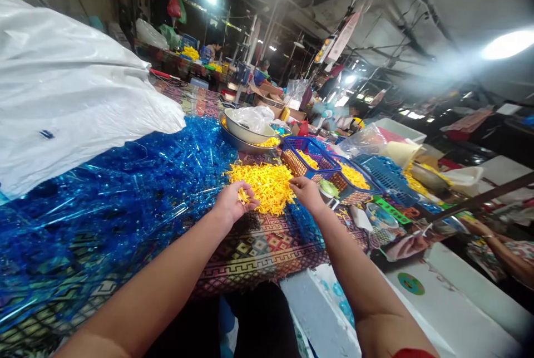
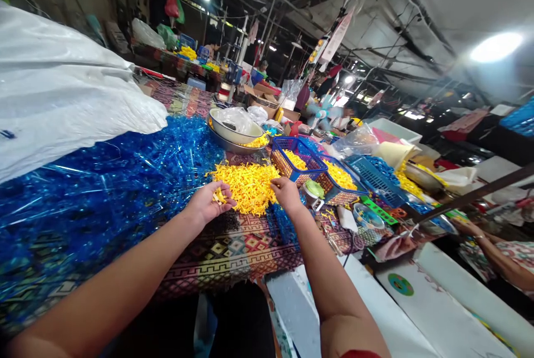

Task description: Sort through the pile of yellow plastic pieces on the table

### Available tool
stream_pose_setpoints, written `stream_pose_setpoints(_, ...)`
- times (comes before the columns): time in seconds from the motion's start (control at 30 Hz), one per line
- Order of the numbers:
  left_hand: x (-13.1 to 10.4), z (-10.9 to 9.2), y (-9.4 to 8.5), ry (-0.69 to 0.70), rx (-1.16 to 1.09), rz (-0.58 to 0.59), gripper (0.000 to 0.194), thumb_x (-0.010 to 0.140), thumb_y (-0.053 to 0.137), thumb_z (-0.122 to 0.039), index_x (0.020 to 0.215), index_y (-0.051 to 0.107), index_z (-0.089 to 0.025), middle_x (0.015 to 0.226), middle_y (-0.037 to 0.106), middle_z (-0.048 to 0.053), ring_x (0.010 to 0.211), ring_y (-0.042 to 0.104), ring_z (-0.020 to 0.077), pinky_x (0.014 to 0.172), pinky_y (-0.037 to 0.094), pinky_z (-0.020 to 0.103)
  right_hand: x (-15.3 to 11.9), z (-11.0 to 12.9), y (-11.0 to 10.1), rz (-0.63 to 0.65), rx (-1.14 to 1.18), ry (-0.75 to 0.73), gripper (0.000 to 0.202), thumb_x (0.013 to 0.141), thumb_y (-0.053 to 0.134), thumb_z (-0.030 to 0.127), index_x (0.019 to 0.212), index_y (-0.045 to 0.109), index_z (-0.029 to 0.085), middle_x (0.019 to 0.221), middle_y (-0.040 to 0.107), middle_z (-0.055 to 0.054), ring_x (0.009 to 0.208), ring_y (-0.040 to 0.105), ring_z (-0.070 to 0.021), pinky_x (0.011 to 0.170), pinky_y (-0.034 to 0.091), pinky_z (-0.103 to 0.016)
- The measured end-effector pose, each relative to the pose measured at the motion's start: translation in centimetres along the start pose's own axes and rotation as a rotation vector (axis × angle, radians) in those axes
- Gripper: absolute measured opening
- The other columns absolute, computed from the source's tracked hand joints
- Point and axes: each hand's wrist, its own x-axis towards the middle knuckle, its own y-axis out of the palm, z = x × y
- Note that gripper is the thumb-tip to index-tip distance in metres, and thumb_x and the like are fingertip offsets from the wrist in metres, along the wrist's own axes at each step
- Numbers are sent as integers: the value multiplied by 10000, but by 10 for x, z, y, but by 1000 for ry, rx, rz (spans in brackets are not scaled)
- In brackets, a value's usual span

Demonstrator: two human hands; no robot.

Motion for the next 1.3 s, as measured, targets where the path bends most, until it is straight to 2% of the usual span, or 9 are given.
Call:
stream_pose_setpoints(0.07,1,1,-1,-17,14,8,61,749,473,-201,744,493,-143,525,523,26,429,575,181,342,439,251,-2,0,5,69,-111,-127,238,745,554,278,929,663,173,928,611,-82,857,584,-187,808,448,-322)
stream_pose_setpoints(0.17,0,0,0,-16,12,-5,62,754,466,-203,739,490,-147,522,525,26,424,570,172,359,451,257,-7,5,15,163,-221,-197,336,754,572,295,1067,614,182,987,557,-88,905,556,-187,846,431,-312)
stream_pose_setpoints(0.37,-1,-1,2,-17,17,-37,66,747,475,-205,738,499,-144,527,518,29,427,570,176,359,450,258,-24,15,28,97,-368,-225,415,769,558,301,1166,540,183,1038,472,-104,909,525,-199,835,432,-307)
stream_pose_setpoints(0.57,1,3,1,-17,39,-14,62,742,477,-198,724,503,-145,539,505,33,461,577,179,361,458,257,-21,13,34,83,-306,-200,266,774,530,244,1016,620,178,920,529,-77,843,532,-182,783,431,-275)
stream_pose_setpoints(0.77,2,1,0,-22,27,-26,99,764,468,-220,730,516,-140,553,502,42,485,581,184,371,463,262,-11,13,39,66,-291,-229,227,744,529,206,926,659,169,863,560,-76,783,541,-177,737,430,-265)
stream_pose_setpoints(0.93,1,2,0,-19,9,-23,97,749,511,-234,728,531,-141,582,513,47,487,579,176,366,455,251,-2,14,35,-12,-58,-123,134,692,543,183,730,671,170,782,606,-64,750,561,-167,718,451,-275)
stream_pose_setpoints(1.0,0,2,0,-11,12,-6,81,736,523,-218,746,535,-139,596,530,53,476,578,175,362,451,252,2,12,34,-35,165,31,111,647,588,226,711,654,164,693,607,-39,645,562,-154,644,476,-288)
stream_pose_setpoints(1.13,0,2,0,-24,18,12,100,733,516,-185,818,532,-135,626,561,59,448,578,179,360,452,266,9,9,37,-36,709,331,268,529,703,306,712,605,135,527,550,26,451,521,-116,467,477,-276)
stream_pose_setpoints(1.3,-1,3,0,8,24,17,190,762,510,-212,943,498,-155,673,586,63,467,600,189,371,459,266,11,11,37,-48,943,398,344,452,778,284,701,600,128,518,561,27,458,556,-111,410,466,-221)
